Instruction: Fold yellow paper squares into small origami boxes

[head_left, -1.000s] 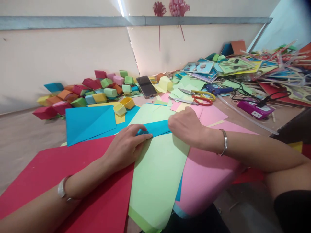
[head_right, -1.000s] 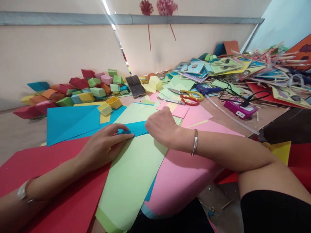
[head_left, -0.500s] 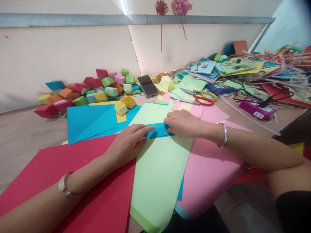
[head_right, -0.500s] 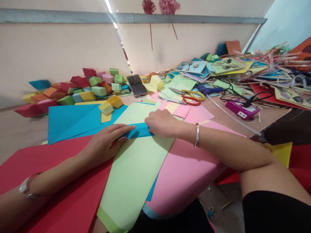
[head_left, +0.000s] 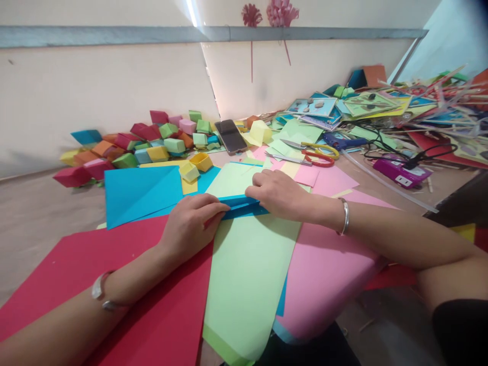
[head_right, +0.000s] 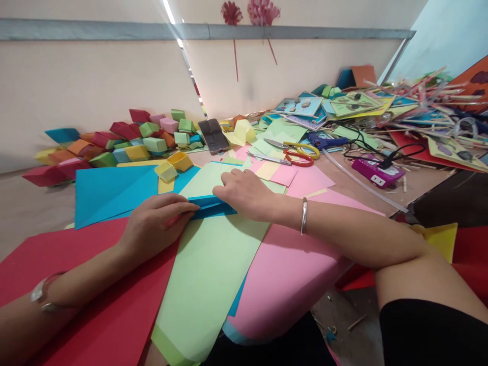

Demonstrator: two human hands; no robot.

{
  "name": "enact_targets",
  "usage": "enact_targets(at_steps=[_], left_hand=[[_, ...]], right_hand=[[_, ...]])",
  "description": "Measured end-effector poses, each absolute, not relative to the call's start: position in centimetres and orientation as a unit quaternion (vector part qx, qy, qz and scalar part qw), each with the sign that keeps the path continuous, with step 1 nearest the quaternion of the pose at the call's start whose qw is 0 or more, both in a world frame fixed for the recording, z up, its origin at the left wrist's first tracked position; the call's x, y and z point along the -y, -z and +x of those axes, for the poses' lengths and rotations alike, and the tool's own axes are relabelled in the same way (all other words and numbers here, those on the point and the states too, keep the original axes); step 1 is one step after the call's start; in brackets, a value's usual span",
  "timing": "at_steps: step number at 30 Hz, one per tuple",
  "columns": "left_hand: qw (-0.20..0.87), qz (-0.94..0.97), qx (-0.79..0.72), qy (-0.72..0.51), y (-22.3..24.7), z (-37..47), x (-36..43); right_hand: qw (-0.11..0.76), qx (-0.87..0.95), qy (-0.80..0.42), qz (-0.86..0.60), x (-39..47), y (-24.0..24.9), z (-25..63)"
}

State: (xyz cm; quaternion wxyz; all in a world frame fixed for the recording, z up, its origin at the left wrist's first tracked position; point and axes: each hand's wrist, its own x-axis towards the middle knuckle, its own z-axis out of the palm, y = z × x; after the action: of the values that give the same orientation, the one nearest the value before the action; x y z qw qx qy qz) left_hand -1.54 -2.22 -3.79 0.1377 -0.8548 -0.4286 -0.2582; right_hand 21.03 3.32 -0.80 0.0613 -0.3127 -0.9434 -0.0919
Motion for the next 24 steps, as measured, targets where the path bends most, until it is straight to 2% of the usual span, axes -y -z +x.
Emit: enact_targets(at_steps=[4,10,17,24], left_hand=[[0.142,-0.865,0.422,0.23,3.8,-1.5,2.3],[0.113,-0.878,0.425,0.189,3.7,-1.4,2.3],[0.081,-0.87,0.443,0.2,4.0,-1.4,2.3],[0.027,-0.842,0.506,0.184,3.8,-1.3,2.8]], right_hand=[[0.097,0.953,0.105,-0.267,-3.2,1.2,20.9],[0.025,0.948,0.054,-0.312,-3.7,1.0,21.1],[0.064,0.932,-0.008,-0.356,-3.8,0.9,21.2],[0.047,0.924,-0.084,-0.369,-4.4,1.2,21.5]])
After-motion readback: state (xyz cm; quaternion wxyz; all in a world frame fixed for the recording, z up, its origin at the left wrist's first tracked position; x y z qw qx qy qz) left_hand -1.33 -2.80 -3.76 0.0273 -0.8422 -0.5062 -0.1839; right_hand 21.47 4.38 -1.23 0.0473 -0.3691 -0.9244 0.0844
